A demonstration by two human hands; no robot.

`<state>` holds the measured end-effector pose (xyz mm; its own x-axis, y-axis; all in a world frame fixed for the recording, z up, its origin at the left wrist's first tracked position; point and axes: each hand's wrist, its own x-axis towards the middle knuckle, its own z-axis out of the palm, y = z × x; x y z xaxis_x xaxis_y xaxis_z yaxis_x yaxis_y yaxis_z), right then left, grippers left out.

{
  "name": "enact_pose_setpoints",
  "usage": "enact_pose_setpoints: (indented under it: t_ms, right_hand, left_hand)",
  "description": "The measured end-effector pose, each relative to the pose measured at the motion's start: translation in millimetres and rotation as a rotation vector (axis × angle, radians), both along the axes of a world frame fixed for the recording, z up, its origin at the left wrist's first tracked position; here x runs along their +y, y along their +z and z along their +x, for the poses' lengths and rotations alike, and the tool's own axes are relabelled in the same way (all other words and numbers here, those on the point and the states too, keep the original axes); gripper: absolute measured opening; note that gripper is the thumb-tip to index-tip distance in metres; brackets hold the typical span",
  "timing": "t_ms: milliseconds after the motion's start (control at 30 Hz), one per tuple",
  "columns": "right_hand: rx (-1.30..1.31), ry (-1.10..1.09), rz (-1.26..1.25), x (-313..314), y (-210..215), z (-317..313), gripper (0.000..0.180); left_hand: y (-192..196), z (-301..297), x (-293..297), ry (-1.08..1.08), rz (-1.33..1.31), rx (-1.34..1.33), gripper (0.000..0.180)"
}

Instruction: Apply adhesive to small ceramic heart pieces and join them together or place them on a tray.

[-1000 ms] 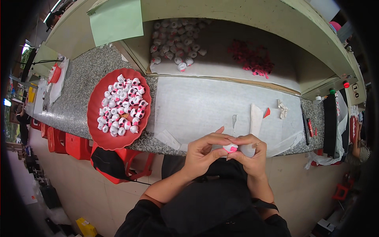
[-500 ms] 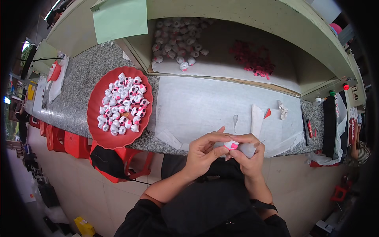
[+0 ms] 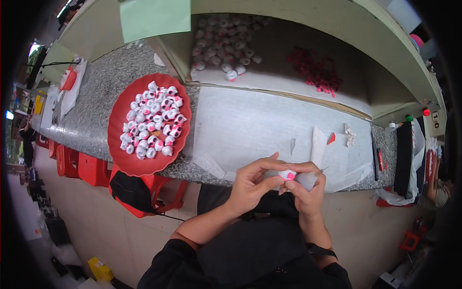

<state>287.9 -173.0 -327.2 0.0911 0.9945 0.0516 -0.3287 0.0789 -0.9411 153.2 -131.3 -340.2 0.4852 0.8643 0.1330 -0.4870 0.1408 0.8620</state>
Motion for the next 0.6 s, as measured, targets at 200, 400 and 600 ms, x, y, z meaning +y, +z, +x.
enact_pose_setpoints:
  t_ms: [200,400,600]
  right_hand:
    - [0.01,-0.051,-0.068,-8.5,7.2,6.8,0.024]
    - [-0.016,-0.079,-0.096,-5.0,3.3,-3.5,0.027]
    - [0.071,0.063,-0.074,-1.6,8.5,-10.6,0.021]
  left_hand:
    - [3.1,0.5,3.7,-0.116,0.065,0.07,0.021]
    - [-2.1,-5.5,-1.1,-0.023,0.197,0.107,0.02]
    - [1.3,-20.5,-2.4,0.014,0.218,0.1,0.022]
